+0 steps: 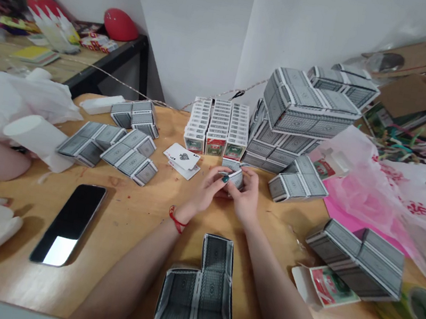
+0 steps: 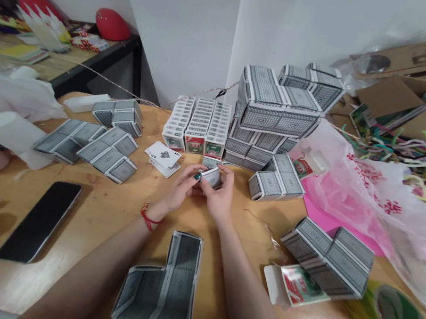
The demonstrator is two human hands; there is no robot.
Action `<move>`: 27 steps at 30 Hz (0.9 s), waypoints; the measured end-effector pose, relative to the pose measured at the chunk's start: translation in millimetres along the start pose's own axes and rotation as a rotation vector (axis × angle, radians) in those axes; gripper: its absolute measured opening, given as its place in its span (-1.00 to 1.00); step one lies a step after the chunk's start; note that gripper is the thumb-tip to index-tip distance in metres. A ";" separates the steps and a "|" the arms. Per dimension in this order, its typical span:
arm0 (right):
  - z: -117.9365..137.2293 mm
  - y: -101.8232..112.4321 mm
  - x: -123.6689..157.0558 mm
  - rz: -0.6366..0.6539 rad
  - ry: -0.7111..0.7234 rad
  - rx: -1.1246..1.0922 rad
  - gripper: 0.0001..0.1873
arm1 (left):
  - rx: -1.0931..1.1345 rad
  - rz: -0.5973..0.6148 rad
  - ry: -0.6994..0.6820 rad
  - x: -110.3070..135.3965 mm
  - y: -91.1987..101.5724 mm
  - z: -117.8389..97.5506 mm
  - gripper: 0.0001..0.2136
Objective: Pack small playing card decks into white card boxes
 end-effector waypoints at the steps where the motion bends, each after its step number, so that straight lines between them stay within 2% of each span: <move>1: 1.3 -1.6 1.0 0.004 0.016 0.034 -0.45 | 0.016 -0.053 0.028 -0.6 4.5 5.7 -0.75; 4: 4.1 -3.9 3.1 -0.007 0.058 0.119 -0.40 | 0.130 -0.171 0.064 -1.9 11.1 16.9 -0.81; 7: 4.9 -2.4 3.2 -0.028 0.075 0.128 -0.39 | 0.361 -0.152 0.156 -1.5 1.4 23.8 -0.78; 10: 4.6 -2.0 2.2 -0.016 0.067 0.093 -0.39 | 0.453 -0.125 0.241 0.2 -4.5 24.4 -0.74; 16: 5.6 -5.5 1.3 0.047 0.065 0.052 -0.38 | 0.507 -0.104 0.307 2.1 -3.1 20.0 -0.60; 20: 4.9 -8.3 0.9 0.098 0.083 0.072 -0.33 | 0.525 -0.094 0.309 2.7 -0.1 17.7 -0.64; 24: 1.5 -5.3 -0.7 0.061 0.095 0.161 -0.34 | 0.439 -0.091 0.270 -0.1 9.2 16.7 -0.63; 27: -3.7 -1.7 -2.8 0.023 0.074 0.185 -0.27 | 0.351 -0.056 0.216 -3.9 13.6 14.6 -0.58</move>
Point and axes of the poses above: each hand's wrist, its own x-axis away from the middle knuckle, its own y-axis out of the back of the hand, z = x × y, the point moved 8 cm from there along -x, towards the middle knuckle, and after that the axes turned 15 degrees about -y, right-handed, at the moved point
